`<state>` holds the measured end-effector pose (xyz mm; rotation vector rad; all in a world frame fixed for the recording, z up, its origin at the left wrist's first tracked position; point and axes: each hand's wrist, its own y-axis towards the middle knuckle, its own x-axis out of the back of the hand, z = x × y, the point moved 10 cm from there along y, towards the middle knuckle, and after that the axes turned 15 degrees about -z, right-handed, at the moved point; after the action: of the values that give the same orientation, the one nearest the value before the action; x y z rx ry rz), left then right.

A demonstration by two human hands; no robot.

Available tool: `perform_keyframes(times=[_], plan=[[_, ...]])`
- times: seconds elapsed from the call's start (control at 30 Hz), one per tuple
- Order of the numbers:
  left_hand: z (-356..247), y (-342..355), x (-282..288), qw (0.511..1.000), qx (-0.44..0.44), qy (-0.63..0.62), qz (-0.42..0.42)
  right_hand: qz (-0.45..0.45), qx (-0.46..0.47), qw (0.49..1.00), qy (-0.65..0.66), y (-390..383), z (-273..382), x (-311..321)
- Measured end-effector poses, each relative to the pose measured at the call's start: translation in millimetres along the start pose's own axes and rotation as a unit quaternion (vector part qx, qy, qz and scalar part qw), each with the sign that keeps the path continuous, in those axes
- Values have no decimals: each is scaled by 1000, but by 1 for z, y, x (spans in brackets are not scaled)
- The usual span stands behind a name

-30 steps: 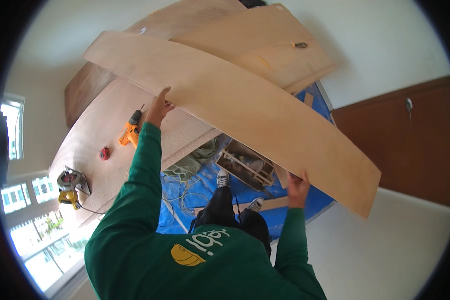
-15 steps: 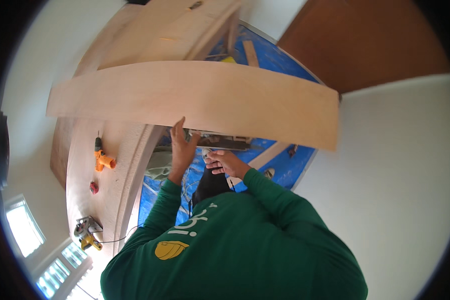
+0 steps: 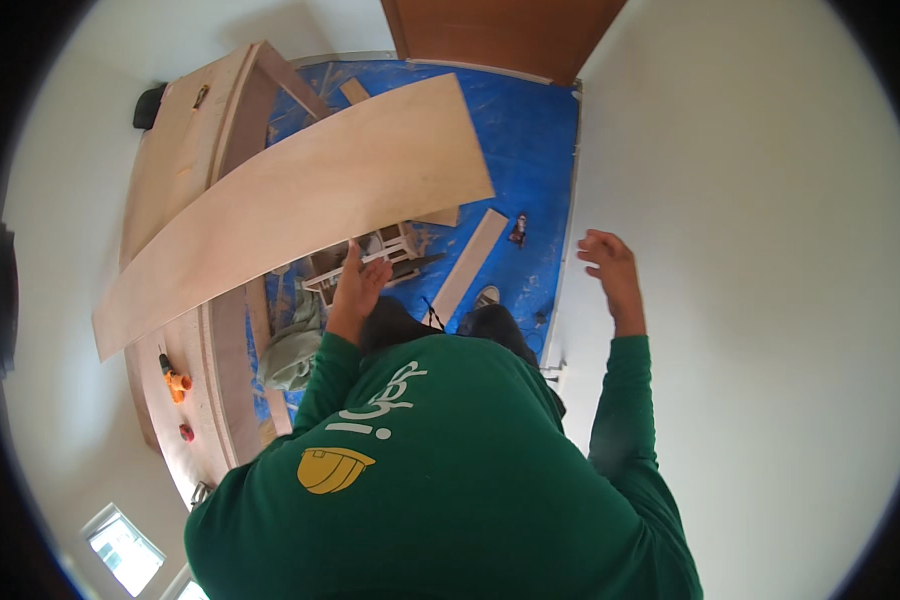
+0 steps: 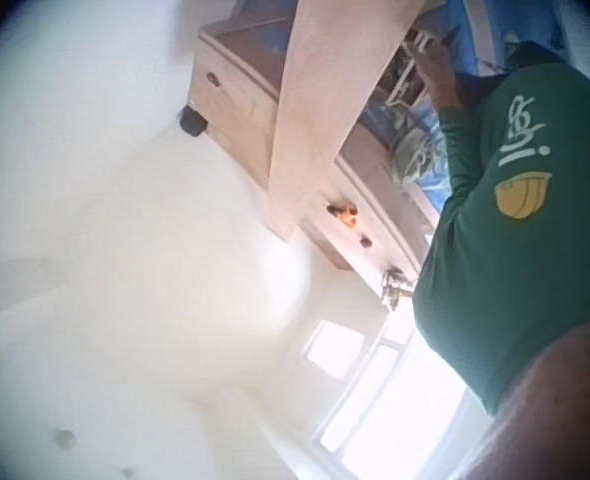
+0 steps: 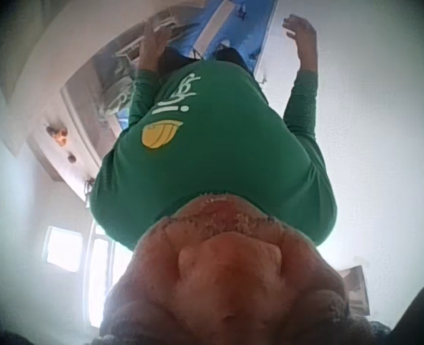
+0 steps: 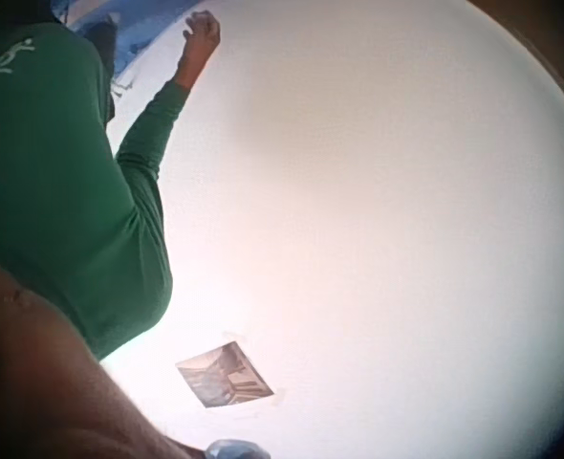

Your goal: The person uses a circular saw to cut a large sheet of plywood, then sands the cut edge with sandpaper. They measure the plywood with a tape measure and place the cut piece on a workbench. Another person is visible in the background working on a separate task.

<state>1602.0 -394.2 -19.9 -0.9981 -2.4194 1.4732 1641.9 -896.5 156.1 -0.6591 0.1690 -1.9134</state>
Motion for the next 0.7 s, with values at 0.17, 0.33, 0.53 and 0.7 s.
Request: perform_keyframes(times=[0.17,0.33,0.53,0.7], plan=[[12,25,-55,999,26,-26,-22,-45,49,996,-66,27,22,109],[10,31,-83,1000,-7,-10,15,9,81,975,-205,73,16,139],[16,31,-90,997,-45,-55,-28,8,99,958,-270,96,-3,153],[33,21,-110,994,-20,-90,-63,13,30,970,-243,115,-41,144]])
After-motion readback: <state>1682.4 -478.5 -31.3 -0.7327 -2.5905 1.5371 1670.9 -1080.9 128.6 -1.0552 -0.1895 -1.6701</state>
